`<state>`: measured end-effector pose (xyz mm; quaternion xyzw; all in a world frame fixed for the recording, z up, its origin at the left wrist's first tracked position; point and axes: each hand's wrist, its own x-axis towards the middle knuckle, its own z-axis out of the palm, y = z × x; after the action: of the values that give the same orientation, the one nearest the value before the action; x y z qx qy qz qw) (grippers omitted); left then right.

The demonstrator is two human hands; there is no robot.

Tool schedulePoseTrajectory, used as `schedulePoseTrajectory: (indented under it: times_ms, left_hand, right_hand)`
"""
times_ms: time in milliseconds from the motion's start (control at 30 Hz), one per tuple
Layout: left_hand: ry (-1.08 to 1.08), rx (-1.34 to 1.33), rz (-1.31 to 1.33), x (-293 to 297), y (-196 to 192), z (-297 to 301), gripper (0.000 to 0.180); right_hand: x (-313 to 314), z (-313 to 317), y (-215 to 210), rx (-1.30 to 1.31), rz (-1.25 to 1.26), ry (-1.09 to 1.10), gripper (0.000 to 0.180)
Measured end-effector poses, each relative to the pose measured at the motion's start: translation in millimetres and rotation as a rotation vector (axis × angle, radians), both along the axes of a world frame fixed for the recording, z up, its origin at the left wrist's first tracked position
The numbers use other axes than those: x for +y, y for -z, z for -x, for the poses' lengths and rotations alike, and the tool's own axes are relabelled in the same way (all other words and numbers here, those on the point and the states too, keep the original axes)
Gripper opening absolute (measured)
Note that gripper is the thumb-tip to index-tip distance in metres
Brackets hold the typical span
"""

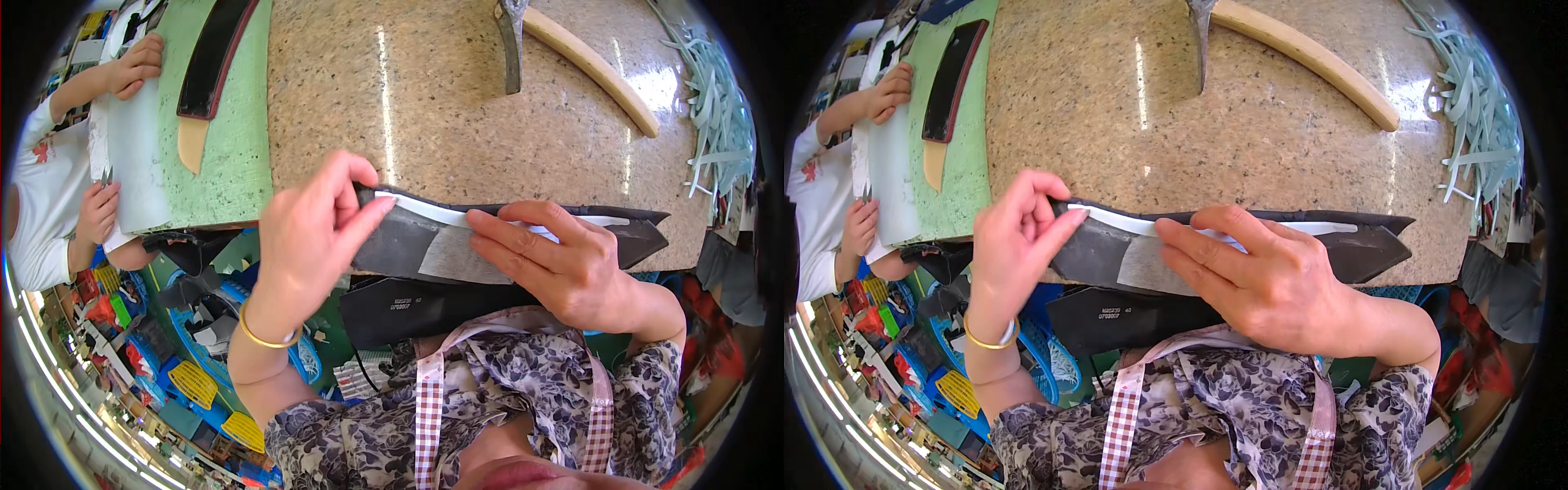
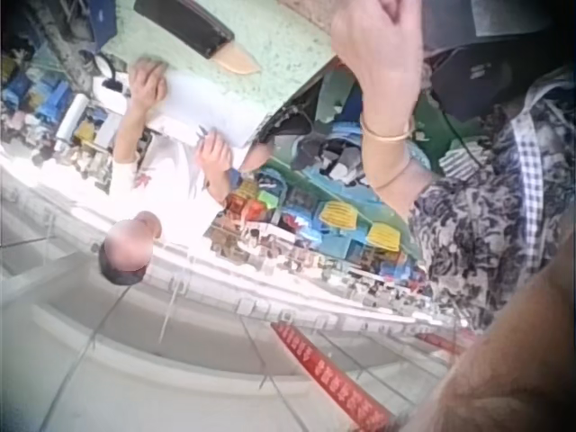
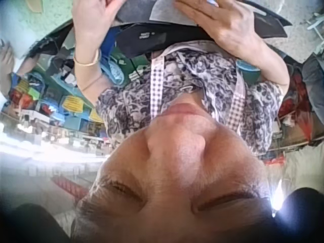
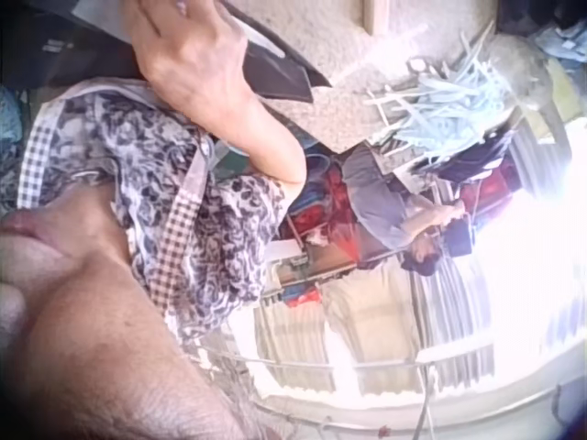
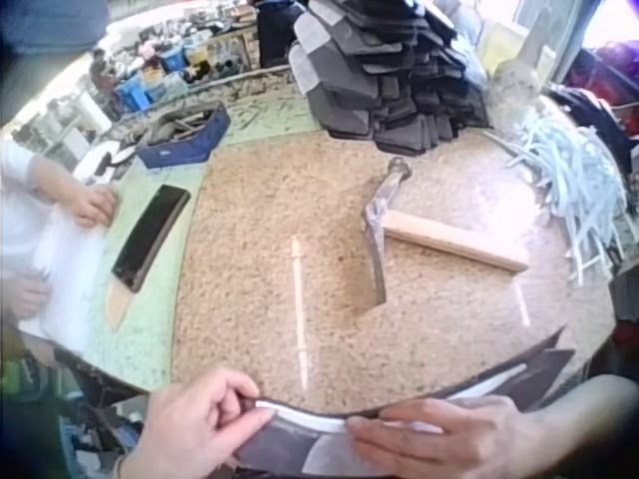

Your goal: The person attaches reinforcement strips to the edges of leather shoe components by hand, folds the edges over, and hammers them down using a hammer.

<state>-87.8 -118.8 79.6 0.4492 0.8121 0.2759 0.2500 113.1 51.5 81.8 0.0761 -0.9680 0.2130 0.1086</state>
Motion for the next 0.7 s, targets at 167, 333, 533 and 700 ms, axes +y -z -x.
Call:
schedulePoseTrajectory:
  times_ms: [167,333,533,700]
  left_hand:
    - [0.036,-0.101,0.023,9,1,29,0.029]
    - [0.492,0.239,-0.447,-5,-7,-24,0.051]
    - [0.466,0.403,-0.591,9,4,-39,0.03]
    - [0.348,0.82,-0.867,-8,-44,-48,0.031]
  right_hand:
    - [2,0,-14,-0.158,-0.017,-0.027,0.055]
    - [-3,-16,-14,-0.17,-0.089,-0.042,0.066]
    - [12,-18,-31,-0.139,-0.019,0.038,0.067]
    - [7,-8,-67,0.401,-0.23,0.095,0.033]
